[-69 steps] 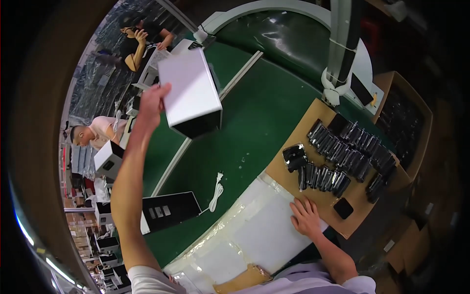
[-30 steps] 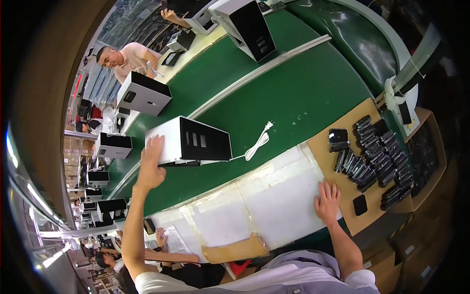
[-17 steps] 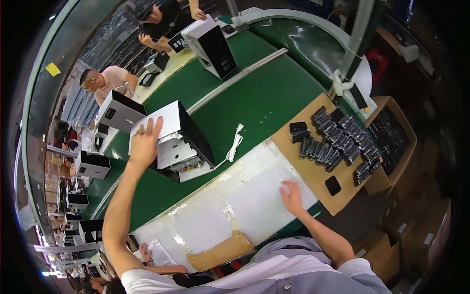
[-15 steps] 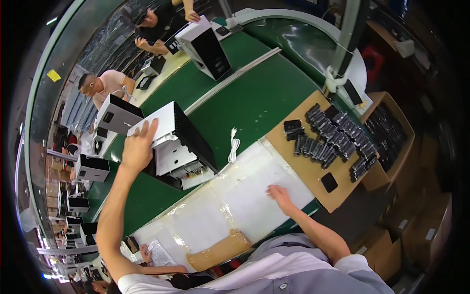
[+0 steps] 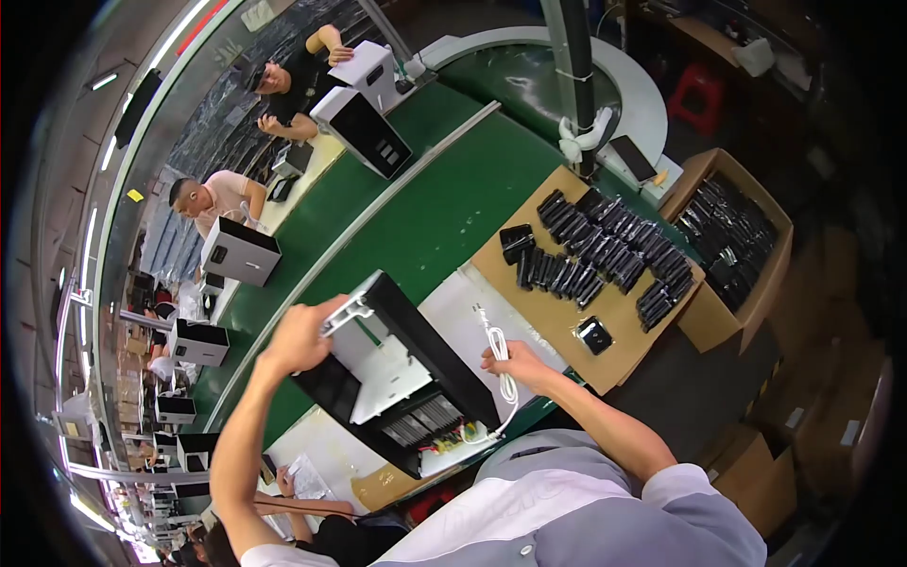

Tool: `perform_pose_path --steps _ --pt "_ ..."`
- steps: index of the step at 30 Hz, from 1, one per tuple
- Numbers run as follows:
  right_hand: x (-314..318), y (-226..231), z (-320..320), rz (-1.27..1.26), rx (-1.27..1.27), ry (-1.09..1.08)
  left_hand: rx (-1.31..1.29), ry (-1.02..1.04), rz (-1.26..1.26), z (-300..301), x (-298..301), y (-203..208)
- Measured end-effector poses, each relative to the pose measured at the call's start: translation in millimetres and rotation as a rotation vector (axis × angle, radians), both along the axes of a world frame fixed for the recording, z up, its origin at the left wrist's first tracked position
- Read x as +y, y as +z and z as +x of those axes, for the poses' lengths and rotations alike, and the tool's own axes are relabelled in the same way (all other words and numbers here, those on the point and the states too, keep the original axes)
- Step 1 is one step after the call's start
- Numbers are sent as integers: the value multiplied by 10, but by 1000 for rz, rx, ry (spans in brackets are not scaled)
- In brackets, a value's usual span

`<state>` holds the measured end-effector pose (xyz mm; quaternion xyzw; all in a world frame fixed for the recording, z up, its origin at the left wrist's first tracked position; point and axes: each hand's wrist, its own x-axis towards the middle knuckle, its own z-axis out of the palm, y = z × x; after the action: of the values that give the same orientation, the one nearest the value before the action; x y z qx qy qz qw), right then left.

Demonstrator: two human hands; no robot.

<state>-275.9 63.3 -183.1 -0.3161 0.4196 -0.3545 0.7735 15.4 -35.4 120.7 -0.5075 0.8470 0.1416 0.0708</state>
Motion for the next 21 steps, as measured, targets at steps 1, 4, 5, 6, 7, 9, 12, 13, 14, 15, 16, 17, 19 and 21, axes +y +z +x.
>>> perform_pose_path --steps 1,4,5,6,7,9,12,13,14,15,16,17,19,21 --pt "55 0 -142 -76 94 4 8 -10 41 -22 -77 -241" --pt "141 87 -409 -163 233 -11 142 -118 93 -134 -339 -996" --pt "137 72 -466 -203 294 0 132 -125 148 -145 -450 -1236" --pt "111 28 -531 -240 361 8 146 -105 177 -176 -558 -1514" --pt "70 -92 -534 -276 372 -6 170 -117 172 -80 -701 -1900" --pt "-66 -176 -544 -302 510 -21 109 -59 212 -91 -919 -2371" --pt "-247 -342 -449 -275 710 9 136 83 183 2 -1003 -2868" --pt "-303 -479 -451 -291 713 -40 164 157 120 -64 -1012 -2942" --pt "-328 -606 -468 -312 712 -86 172 156 127 -111 -968 -3007" --pt "-365 -622 -404 -306 738 -11 280 256 56 -56 -848 -3045" --pt "-354 -789 -428 -308 738 -3 393 340 -18 -87 -748 -3058" --pt "-321 -1104 -486 -373 905 -25 488 313 -108 -104 -635 -3042" --pt "-228 -1288 -395 -332 1044 -30 497 281 -345 108 -190 -3026" --pt "-39 -1025 -407 -328 1106 -61 536 402 -405 269 303 -3053"
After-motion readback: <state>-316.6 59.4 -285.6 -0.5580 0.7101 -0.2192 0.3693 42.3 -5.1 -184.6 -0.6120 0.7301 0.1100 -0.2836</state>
